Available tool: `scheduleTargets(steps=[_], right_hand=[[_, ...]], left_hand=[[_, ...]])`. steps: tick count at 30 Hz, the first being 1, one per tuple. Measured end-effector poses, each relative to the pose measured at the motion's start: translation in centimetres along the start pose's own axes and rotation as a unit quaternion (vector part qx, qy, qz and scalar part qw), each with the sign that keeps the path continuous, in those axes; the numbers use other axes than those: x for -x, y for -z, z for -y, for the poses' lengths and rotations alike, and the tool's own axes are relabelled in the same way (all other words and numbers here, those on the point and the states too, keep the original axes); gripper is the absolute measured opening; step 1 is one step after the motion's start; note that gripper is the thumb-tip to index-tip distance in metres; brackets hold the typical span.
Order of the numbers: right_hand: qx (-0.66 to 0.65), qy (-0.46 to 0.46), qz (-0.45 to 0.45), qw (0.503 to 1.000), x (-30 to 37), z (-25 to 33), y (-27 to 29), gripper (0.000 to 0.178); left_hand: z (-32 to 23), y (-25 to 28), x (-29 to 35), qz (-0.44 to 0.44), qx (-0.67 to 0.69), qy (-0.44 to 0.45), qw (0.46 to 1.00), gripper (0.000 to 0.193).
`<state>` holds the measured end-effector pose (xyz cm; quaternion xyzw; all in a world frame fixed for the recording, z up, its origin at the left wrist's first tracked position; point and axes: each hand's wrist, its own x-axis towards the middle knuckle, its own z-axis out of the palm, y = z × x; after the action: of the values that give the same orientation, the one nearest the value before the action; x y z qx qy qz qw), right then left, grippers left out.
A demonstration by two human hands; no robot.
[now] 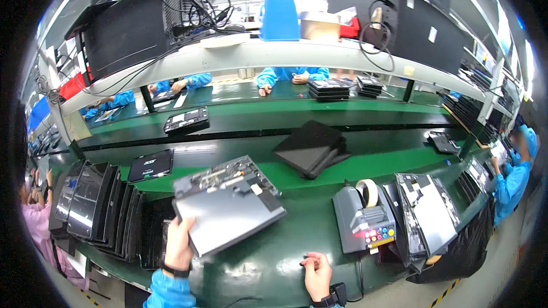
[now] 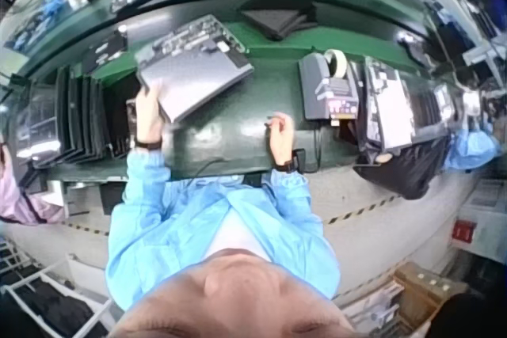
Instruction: Assembling internal components and screens of tablet computers on a manufacturing line.
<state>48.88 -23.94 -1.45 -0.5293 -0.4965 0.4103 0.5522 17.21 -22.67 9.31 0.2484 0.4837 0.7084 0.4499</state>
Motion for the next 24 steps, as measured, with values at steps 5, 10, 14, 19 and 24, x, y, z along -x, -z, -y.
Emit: scheduleTargets(steps=[5,10,14,19,24], right_hand=[[-0.273,-0.087,0.056,0.956,0.4,3.0,0.1,0.036],[-0.055,-0.039,0.004,0.998,-0.9,1.4,1.0,0.026],[-0.107,-0.076,0.006,0.991,-1.6,3.2,1.4,0.021],[-0.074,-0.064,-0.003,0.995,-1.8,1.3,2.0,0.02],[-0.085,-0.122,-0.053,0.988,-0.3,1.5,3.2,0.024]], left_hand=[[3.8,0.4,10.2,-0.046,0.025,0.084,0.995,0.037],[6.8,-0.1,14.2,0.062,-0.014,0.103,0.993,0.048],[10.7,5.2,12.1,0.168,-0.224,0.092,0.956,0.036],[1.4,5.3,11.2,0.194,-0.477,0.151,0.844,0.027],[-1.2,-1.8,8.6,0.257,-0.633,-0.157,0.713,0.024]])
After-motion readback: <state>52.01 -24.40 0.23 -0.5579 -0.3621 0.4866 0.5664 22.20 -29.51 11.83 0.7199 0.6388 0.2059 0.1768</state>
